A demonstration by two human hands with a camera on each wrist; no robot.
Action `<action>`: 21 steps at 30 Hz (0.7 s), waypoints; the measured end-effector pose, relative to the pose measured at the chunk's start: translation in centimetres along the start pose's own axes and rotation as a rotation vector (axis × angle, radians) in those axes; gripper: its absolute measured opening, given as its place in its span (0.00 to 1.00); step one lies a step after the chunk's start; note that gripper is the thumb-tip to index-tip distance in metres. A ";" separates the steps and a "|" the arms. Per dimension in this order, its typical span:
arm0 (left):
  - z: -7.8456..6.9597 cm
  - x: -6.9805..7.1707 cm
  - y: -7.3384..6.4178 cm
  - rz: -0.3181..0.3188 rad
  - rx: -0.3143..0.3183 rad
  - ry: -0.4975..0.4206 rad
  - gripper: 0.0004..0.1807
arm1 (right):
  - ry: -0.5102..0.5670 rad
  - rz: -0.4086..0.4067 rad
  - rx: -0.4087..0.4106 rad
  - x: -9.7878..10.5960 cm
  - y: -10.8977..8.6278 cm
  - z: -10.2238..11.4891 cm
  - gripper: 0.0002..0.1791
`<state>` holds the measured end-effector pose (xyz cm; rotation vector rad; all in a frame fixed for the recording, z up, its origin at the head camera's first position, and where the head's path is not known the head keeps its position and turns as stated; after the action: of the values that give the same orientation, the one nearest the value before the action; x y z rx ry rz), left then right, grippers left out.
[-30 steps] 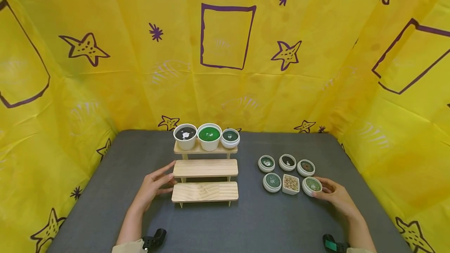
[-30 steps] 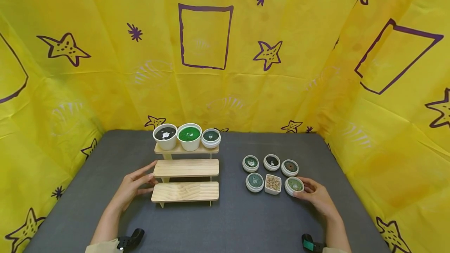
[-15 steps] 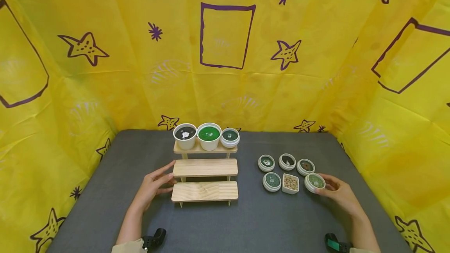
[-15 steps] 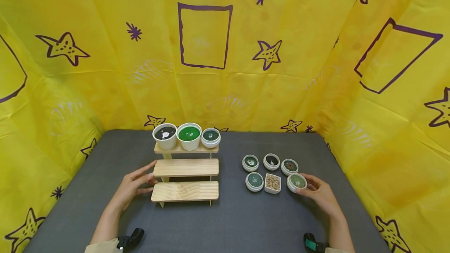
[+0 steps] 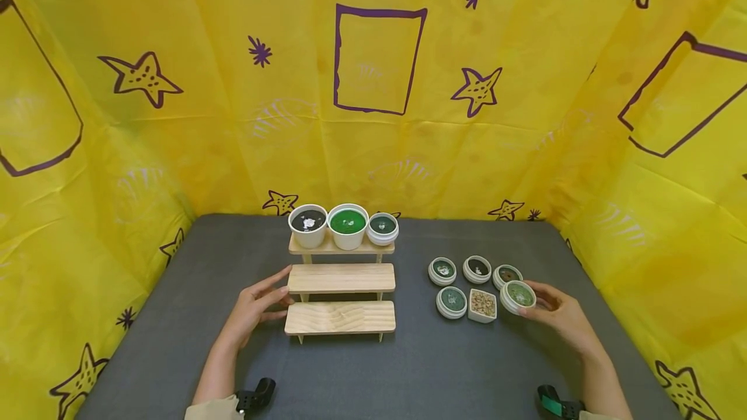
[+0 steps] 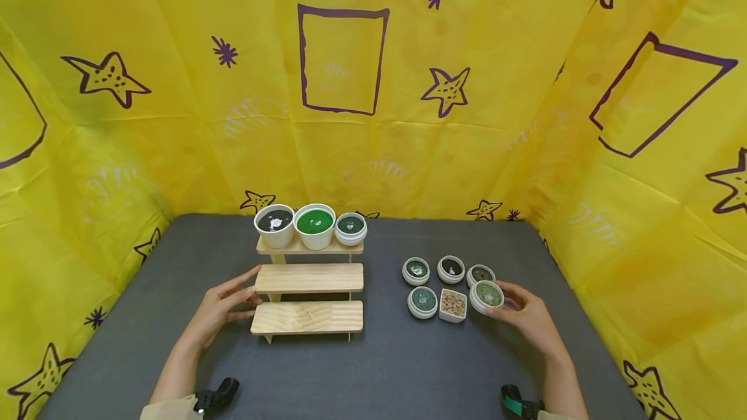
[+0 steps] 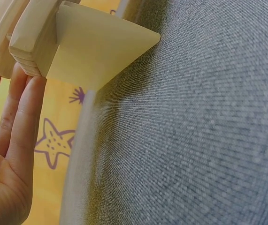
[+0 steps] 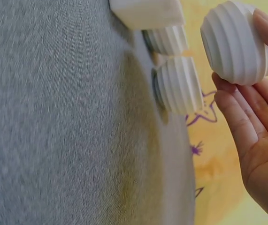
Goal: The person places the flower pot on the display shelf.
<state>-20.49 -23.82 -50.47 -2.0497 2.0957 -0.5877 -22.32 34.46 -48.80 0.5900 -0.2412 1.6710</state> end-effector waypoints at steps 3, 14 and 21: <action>0.0 0.0 0.0 -0.001 0.001 -0.003 0.32 | 0.021 -0.007 0.021 -0.4 0.2 0.6 0.34; 0.1 0.0 0.1 0.002 -0.004 0.001 0.32 | 0.106 -0.003 0.061 -2.2 0.9 2.2 0.33; 0.1 0.0 0.0 -0.003 -0.004 -0.002 0.32 | 0.081 0.019 0.051 -3.5 1.7 2.9 0.34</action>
<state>-20.50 -23.82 -50.55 -2.0557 2.0947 -0.5820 -23.01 29.75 -47.82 0.5587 -0.1462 1.7200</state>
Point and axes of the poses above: each hand's wrist, its own y-axis towards the middle knuckle, its own x-axis out of the back of the hand, z = x × y, the point moved 5 cm from there along y, towards the middle knuckle, and after that the axes turned 13 degrees about x, right-handed, at the moved point
